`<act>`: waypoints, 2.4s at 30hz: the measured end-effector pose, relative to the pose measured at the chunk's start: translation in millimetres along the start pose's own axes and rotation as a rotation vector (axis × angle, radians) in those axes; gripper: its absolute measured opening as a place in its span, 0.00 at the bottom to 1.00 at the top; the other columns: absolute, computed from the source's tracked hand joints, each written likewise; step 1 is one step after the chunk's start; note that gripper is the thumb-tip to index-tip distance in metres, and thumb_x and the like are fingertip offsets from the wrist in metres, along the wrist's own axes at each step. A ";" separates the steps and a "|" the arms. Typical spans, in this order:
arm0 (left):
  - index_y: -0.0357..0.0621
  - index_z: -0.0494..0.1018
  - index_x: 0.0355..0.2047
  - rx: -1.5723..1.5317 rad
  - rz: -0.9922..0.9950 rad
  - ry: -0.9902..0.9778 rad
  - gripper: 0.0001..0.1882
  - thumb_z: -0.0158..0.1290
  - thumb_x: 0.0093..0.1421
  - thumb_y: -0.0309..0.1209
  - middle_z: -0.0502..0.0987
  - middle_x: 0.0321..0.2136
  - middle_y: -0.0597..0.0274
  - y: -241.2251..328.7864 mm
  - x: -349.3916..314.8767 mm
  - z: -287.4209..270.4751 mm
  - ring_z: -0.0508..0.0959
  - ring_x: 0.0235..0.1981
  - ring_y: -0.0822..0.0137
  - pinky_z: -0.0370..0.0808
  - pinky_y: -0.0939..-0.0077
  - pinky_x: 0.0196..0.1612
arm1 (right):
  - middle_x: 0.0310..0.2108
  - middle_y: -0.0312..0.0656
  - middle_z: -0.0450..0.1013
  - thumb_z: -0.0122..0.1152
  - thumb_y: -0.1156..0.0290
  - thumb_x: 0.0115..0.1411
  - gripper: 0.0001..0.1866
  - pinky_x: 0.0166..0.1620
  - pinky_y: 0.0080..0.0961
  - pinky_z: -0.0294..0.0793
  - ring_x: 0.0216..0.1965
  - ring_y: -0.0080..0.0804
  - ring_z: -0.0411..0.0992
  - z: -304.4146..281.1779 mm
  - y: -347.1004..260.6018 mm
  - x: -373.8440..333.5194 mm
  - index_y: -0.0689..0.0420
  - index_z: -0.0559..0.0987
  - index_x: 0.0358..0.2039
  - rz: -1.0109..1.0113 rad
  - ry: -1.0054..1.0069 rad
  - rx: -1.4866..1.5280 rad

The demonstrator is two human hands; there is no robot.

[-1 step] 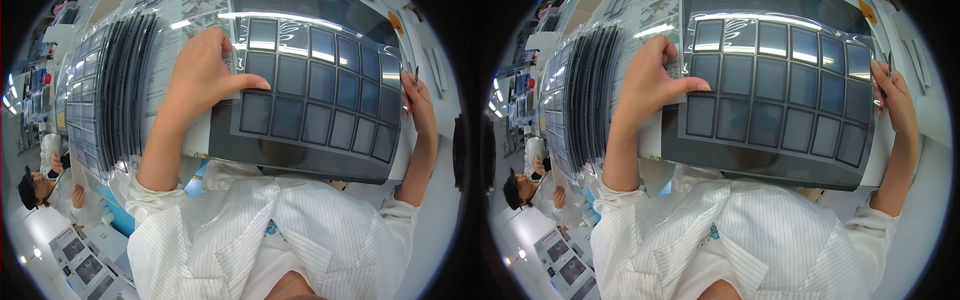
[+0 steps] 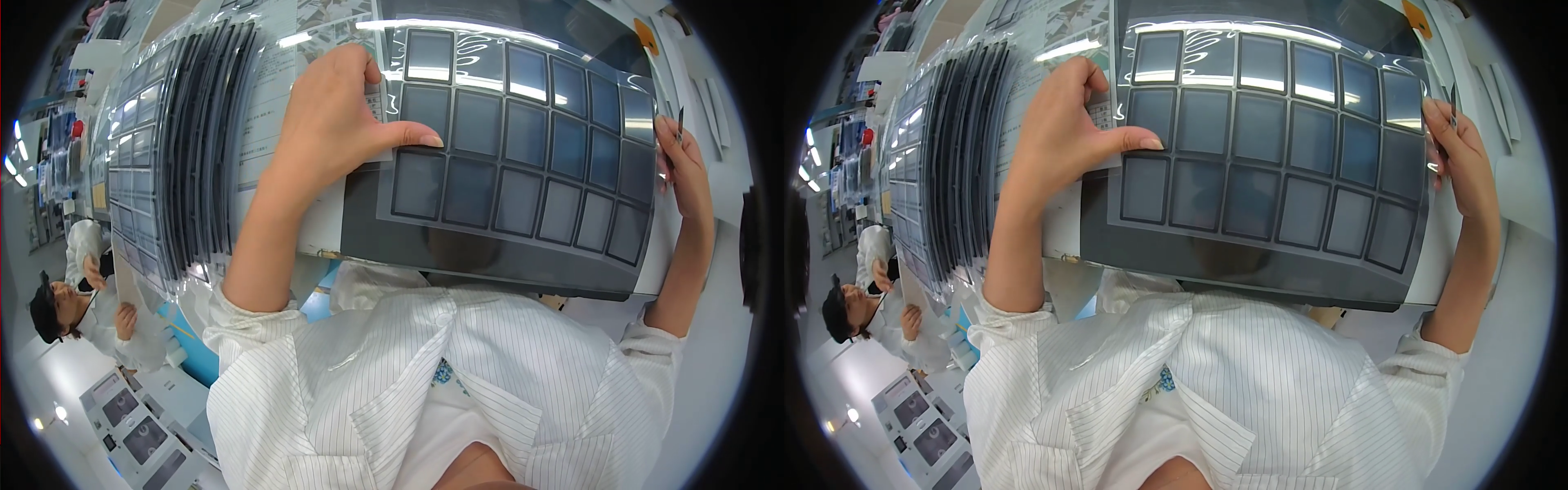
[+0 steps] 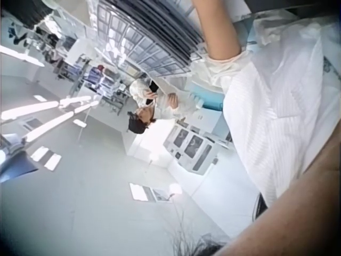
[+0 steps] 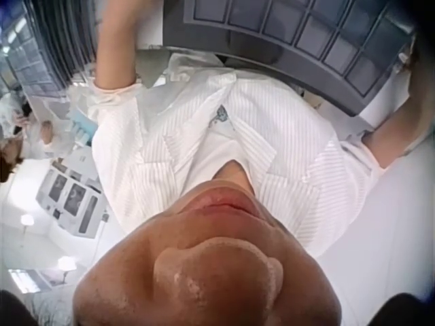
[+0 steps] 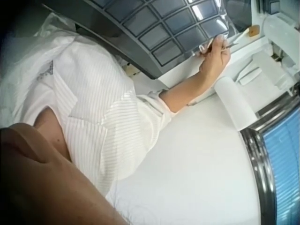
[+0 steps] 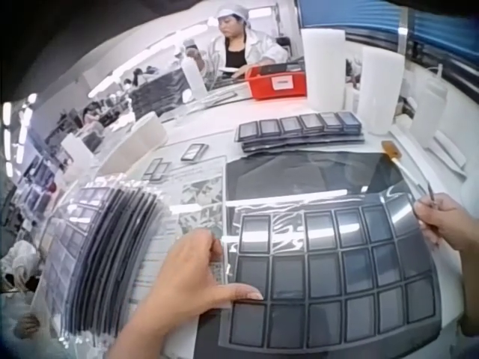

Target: Inspect and organize transparent grid-patterned sheets at a production station.

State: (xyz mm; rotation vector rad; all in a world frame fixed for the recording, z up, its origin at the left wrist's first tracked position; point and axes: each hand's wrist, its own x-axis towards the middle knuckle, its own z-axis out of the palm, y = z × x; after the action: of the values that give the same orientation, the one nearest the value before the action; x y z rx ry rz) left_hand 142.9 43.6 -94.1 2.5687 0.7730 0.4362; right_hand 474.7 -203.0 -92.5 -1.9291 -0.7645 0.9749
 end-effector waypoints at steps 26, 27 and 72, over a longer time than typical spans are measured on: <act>0.39 0.72 0.26 -0.367 0.029 -0.219 0.15 0.65 0.47 0.33 0.67 0.18 0.71 -11.1 -2.4 -12.8 0.66 0.23 0.80 0.62 0.85 0.24 | 0.11 0.24 0.56 0.48 0.52 0.63 0.18 0.13 0.08 0.54 0.11 0.08 0.52 -1.0 -0.2 1.8 0.52 0.68 0.24 -0.005 0.007 -0.036; 0.39 0.72 0.26 -0.354 0.048 -0.216 0.15 0.66 0.46 0.33 0.67 0.18 0.71 -11.9 -2.4 -12.4 0.66 0.24 0.80 0.63 0.85 0.24 | 0.11 0.24 0.56 0.48 0.52 0.63 0.18 0.13 0.08 0.54 0.11 0.08 0.52 -0.7 -0.5 1.7 0.52 0.68 0.24 -0.004 0.008 -0.035; 0.38 0.70 0.22 -0.472 -0.217 0.013 0.08 0.60 0.48 0.25 0.69 0.20 0.70 3.5 -42.3 -0.2 0.65 0.21 0.76 0.63 0.83 0.25 | 0.12 0.24 0.55 0.50 0.51 0.63 0.18 0.12 0.07 0.53 0.12 0.07 0.52 -3.2 5.1 3.1 0.52 0.70 0.25 -0.001 0.055 -0.099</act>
State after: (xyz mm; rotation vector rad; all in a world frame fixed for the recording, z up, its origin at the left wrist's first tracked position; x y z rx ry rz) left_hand 110.7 16.5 -99.6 2.0248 0.8284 0.4974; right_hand 479.7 -204.3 -96.8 -2.0321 -0.7950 0.8943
